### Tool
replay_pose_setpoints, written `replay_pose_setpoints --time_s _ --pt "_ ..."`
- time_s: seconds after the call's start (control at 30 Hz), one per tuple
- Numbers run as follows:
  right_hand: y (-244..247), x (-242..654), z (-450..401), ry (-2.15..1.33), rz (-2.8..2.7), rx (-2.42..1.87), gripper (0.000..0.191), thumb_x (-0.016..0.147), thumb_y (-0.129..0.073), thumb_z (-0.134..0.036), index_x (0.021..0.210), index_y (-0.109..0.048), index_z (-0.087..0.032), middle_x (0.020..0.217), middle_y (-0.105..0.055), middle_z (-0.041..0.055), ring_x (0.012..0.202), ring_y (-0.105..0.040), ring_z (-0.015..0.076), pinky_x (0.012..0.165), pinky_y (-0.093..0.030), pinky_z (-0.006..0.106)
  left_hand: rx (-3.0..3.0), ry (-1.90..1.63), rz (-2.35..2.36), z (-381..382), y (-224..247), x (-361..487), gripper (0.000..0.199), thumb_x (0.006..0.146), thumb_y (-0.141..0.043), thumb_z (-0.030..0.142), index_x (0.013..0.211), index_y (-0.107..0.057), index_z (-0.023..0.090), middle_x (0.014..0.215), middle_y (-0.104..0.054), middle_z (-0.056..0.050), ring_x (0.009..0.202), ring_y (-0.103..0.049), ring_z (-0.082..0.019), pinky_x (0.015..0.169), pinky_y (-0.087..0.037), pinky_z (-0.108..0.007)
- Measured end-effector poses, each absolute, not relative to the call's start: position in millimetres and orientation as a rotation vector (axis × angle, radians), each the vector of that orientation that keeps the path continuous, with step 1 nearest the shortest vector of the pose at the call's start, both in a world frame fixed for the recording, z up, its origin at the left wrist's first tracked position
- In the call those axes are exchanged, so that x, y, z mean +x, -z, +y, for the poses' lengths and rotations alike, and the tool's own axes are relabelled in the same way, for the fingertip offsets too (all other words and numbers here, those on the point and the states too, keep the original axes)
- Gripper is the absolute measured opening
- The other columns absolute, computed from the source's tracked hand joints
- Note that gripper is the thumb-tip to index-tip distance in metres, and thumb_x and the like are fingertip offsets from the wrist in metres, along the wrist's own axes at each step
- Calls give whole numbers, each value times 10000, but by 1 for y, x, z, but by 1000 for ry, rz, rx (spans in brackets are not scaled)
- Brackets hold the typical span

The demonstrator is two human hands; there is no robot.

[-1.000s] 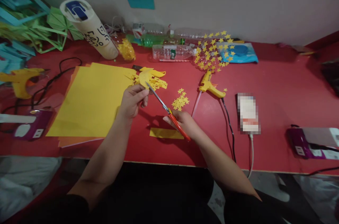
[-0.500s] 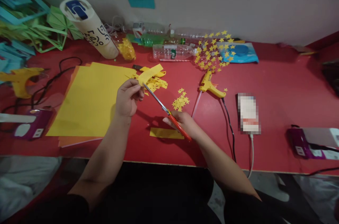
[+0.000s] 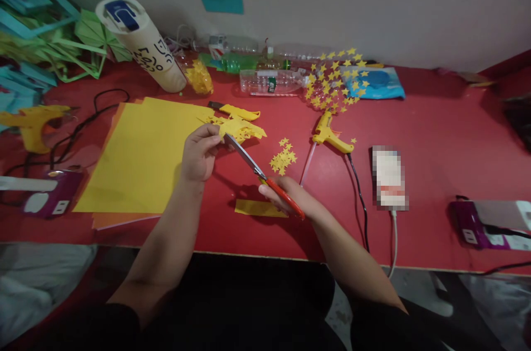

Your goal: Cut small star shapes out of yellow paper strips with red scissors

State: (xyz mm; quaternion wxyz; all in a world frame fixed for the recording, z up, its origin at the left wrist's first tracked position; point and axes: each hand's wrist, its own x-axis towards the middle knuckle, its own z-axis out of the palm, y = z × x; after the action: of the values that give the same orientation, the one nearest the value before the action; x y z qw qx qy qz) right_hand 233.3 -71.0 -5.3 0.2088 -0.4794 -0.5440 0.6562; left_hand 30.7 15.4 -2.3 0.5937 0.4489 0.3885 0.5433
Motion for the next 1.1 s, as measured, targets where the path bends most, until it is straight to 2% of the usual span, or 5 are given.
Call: replay_pose_setpoints --time_s 0.43,0.9,1.1 --pt "3 233 -72 -1798 -1537 -1323 516 787 -564 -688 646 -381 -227 476 -378 -94 369 -369 57 386 -337 215 1100 -1221 892 16 1 27 111 606 -602 222 550 -516 181 537 -572 36 485 -574 -89 557 -508 -260" --pt "3 230 -70 -1850 -1503 -1418 382 810 -570 -504 627 -374 -233 447 -355 -98 338 -353 52 356 -356 213 1114 -1189 874 16 4 27 90 613 -602 188 550 -540 176 513 -568 33 506 -583 -94 546 -490 -247" --pt "7 227 -71 -1738 -1431 -1494 355 820 -580 -452 624 -390 -225 473 -383 -86 351 -380 58 321 -349 187 1050 -1111 859 14 4 31 99 654 -631 240 612 -569 174 554 -625 20 468 -561 -77 470 -471 -218"
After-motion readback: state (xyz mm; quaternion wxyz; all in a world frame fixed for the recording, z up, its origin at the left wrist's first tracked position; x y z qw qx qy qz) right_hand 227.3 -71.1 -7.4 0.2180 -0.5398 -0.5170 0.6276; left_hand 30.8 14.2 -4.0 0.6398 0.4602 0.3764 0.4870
